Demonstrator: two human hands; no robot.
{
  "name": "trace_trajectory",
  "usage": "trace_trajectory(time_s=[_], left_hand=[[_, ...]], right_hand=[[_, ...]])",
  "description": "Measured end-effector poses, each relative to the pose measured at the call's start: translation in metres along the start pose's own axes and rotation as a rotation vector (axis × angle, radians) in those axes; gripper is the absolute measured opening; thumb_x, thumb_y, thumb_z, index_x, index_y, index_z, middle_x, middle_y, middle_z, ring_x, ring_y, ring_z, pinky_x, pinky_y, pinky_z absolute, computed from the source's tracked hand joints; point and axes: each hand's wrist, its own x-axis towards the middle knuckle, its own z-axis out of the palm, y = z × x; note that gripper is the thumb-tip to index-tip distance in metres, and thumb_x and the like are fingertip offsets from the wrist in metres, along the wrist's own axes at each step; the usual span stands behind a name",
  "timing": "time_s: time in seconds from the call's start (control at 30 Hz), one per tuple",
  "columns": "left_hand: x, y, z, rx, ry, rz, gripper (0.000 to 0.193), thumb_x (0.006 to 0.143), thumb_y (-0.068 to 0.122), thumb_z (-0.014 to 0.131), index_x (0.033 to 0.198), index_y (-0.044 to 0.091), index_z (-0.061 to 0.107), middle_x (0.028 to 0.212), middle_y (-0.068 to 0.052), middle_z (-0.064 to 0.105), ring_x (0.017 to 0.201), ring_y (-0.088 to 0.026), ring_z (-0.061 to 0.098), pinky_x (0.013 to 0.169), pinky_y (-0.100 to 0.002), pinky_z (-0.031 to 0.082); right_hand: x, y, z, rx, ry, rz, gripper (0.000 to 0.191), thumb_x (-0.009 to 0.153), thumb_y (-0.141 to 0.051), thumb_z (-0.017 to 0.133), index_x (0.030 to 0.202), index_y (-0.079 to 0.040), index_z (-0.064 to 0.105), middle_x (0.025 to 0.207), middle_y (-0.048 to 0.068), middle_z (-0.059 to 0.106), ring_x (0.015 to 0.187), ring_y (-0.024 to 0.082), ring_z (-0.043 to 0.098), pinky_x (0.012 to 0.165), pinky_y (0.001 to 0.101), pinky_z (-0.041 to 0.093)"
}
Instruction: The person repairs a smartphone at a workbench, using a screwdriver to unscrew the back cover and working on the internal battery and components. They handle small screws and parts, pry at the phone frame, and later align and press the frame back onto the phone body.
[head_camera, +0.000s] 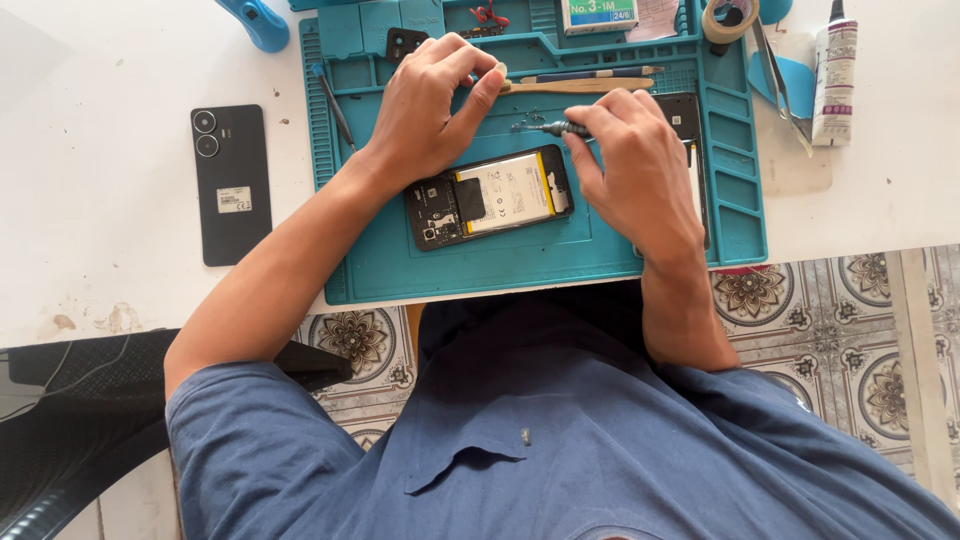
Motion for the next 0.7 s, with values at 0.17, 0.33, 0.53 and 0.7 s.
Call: trace_trajectory(time_s=[0.17, 0.33, 0.53, 0.7], left_hand=[[-0.0021, -0.003, 0.0011, 0.016, -0.017, 0.02, 0.034, 0.115, 0.032, 0.058, 0.106, 0.003, 0.074, 0.108, -0.01, 0.066, 0.1, -0.027, 0.061, 0.091, -0.043, 0.047], [-0.0033, -0.0037, 0.0028, 0.11, -0.061, 0.055, 0.033, 0.113, 0.03, 0.061, 0.104, 0.003, 0.079, 0.119, -0.011, 0.066, 0.097, -0.024, 0.059, 0.091, -0.044, 0.046], [-0.0039, -0.0028, 0.0044, 0.147, -0.073, 0.072, 0.026, 0.109, 0.023, 0.064, 0.107, 0.002, 0.079, 0.123, -0.008, 0.068, 0.105, -0.025, 0.058, 0.094, -0.043, 0.047], [-0.0041, -0.0016, 0.0037, 0.162, -0.085, 0.07, 0.021, 0.106, 0.019, 0.065, 0.107, 0.003, 0.079, 0.117, -0.006, 0.069, 0.105, -0.026, 0.057, 0.096, -0.043, 0.048]], right_hand=[[-0.0002, 0.0028, 0.0025, 0.007, 0.026, 0.031, 0.017, 0.098, -0.008, 0.076, 0.113, 0.002, 0.075, 0.102, 0.015, 0.069, 0.099, 0.033, 0.064, 0.085, 0.0432, 0.052], [-0.0003, 0.0037, 0.0059, 0.036, 0.042, -0.035, 0.018, 0.099, -0.003, 0.072, 0.116, 0.003, 0.073, 0.106, 0.016, 0.07, 0.103, 0.034, 0.064, 0.09, 0.0434, 0.052], [0.0, 0.005, 0.0057, 0.044, 0.046, -0.023, 0.018, 0.097, -0.001, 0.072, 0.114, 0.004, 0.073, 0.106, 0.018, 0.07, 0.102, 0.035, 0.065, 0.09, 0.0441, 0.051], [0.0002, 0.005, 0.0036, 0.048, 0.067, -0.025, 0.016, 0.098, 0.0, 0.072, 0.113, 0.004, 0.073, 0.106, 0.017, 0.071, 0.103, 0.035, 0.065, 0.09, 0.044, 0.052]])
